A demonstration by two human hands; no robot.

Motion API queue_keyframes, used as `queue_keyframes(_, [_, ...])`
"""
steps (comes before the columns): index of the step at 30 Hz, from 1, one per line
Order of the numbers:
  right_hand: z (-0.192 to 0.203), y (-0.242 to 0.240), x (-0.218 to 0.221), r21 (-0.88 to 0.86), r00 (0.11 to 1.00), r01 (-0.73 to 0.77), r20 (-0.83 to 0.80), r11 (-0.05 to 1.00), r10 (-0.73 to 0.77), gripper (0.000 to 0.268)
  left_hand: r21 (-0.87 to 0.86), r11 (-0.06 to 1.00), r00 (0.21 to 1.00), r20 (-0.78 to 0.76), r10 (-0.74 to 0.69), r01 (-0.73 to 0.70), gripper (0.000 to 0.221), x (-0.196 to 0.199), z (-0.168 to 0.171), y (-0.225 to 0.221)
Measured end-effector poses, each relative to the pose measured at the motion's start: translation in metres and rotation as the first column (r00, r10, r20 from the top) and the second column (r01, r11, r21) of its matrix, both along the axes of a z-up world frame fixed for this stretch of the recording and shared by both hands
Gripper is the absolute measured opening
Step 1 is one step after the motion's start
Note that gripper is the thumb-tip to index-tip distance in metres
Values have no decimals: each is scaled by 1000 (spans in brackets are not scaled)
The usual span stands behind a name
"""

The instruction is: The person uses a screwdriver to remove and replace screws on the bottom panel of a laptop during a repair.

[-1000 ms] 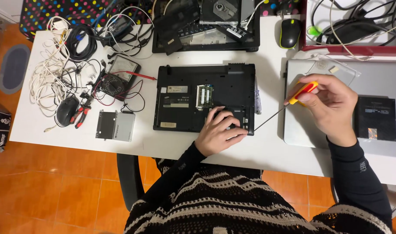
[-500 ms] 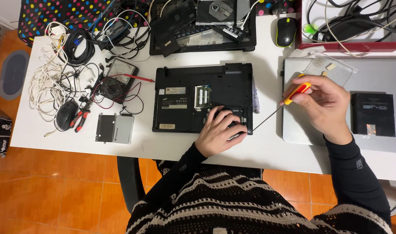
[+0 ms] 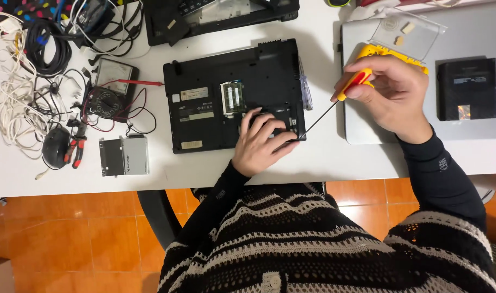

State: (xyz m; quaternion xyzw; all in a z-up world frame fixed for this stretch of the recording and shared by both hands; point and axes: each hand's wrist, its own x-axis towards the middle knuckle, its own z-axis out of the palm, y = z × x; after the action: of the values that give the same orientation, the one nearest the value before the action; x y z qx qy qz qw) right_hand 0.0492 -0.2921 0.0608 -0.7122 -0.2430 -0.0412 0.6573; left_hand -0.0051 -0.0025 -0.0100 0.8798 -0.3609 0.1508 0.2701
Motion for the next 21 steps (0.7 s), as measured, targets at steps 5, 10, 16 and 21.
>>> queue_keyframes(5, [-4, 2, 0, 11, 1000, -14, 1, 1000, 14, 29, 2, 999, 999, -34, 39, -39, 22, 1, 8, 1])
queue_keyframes(10, [-2, 3, 0, -20, 999, -32, 26, 999, 32, 26, -19, 999, 998, -47, 47, -48, 26, 1, 8, 1])
queue_keyframes(16, [-3, 4, 1, 4, 997, -67, 36, 998, 67, 31, -6, 999, 997, -52, 53, -54, 25, 1, 8, 1])
queue_keyframes(21, [2, 6, 4, -27, 997, -49, 59, 998, 51, 30, 7, 1000, 998, -53, 31, -30, 25, 2, 7, 3])
